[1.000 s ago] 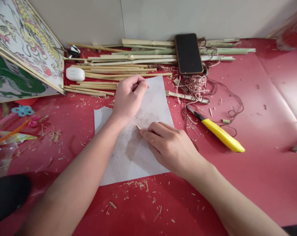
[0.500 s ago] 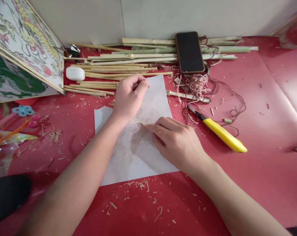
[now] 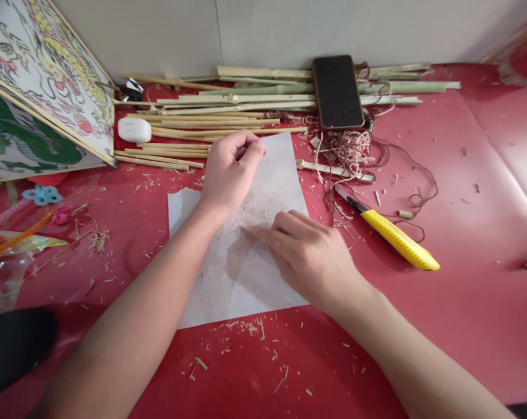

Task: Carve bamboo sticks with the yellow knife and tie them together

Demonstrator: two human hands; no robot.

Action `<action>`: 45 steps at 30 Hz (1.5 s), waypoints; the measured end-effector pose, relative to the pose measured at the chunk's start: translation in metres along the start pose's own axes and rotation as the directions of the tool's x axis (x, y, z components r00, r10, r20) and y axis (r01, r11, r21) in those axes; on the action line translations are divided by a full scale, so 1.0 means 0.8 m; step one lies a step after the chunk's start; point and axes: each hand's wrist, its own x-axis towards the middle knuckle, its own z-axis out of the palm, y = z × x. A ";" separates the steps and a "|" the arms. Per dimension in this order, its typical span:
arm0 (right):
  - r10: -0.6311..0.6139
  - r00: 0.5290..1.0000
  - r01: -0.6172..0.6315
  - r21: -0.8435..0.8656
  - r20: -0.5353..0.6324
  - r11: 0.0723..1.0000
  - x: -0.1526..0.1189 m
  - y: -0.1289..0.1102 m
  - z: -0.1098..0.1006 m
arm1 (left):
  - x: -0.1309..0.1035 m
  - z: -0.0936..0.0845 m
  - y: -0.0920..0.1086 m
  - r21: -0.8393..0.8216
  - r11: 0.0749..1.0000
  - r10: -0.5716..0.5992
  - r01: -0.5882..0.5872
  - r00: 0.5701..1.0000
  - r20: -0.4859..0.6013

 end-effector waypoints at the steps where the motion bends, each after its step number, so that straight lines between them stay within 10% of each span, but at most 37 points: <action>1: 0.063 0.997 -0.064 -0.032 -0.037 0.997 0.001 0.006 -0.002 | 0.000 0.000 0.000 -0.002 1.000 0.001 -0.001 1.000 0.001; 5: 0.182 0.972 -0.197 -0.094 -0.149 0.976 0.003 0.021 -0.007 | 0.000 0.000 -0.001 -0.007 1.000 0.002 -0.002 1.000 0.003; 11: -0.113 0.991 0.109 0.059 0.073 0.992 0.000 -0.008 0.001 | 0.000 0.001 -0.001 -0.001 1.000 -0.001 0.001 1.000 0.000; 18: 0.152 0.976 -0.163 -0.057 -0.155 0.985 0.005 0.016 -0.005 | 0.000 0.000 0.001 -0.005 1.000 0.006 -0.006 1.000 -0.001; 24: -0.094 0.994 0.088 0.098 0.059 0.991 0.001 -0.006 0.003 | -0.001 0.000 0.001 -0.004 1.000 0.002 -0.003 1.000 -0.006; 30: 0.151 0.973 -0.158 -0.029 -0.172 0.987 0.003 0.011 0.001 | 0.000 -0.002 0.004 0.001 1.000 0.003 -0.003 1.000 -0.001; 35: -0.084 0.996 0.082 0.059 0.037 0.995 -0.001 -0.004 0.004 | -0.001 -0.001 0.005 0.014 1.000 0.006 -0.006 1.000 -0.001; 41: 0.140 0.976 -0.149 -0.040 -0.169 0.988 0.002 0.013 0.001 | -0.001 -0.001 0.006 0.025 1.000 0.012 -0.012 1.000 0.007; 45: -0.076 0.997 0.075 0.025 0.022 0.997 0.000 0.003 0.003 | -0.003 -0.001 0.009 0.018 1.000 -0.008 0.008 1.000 0.001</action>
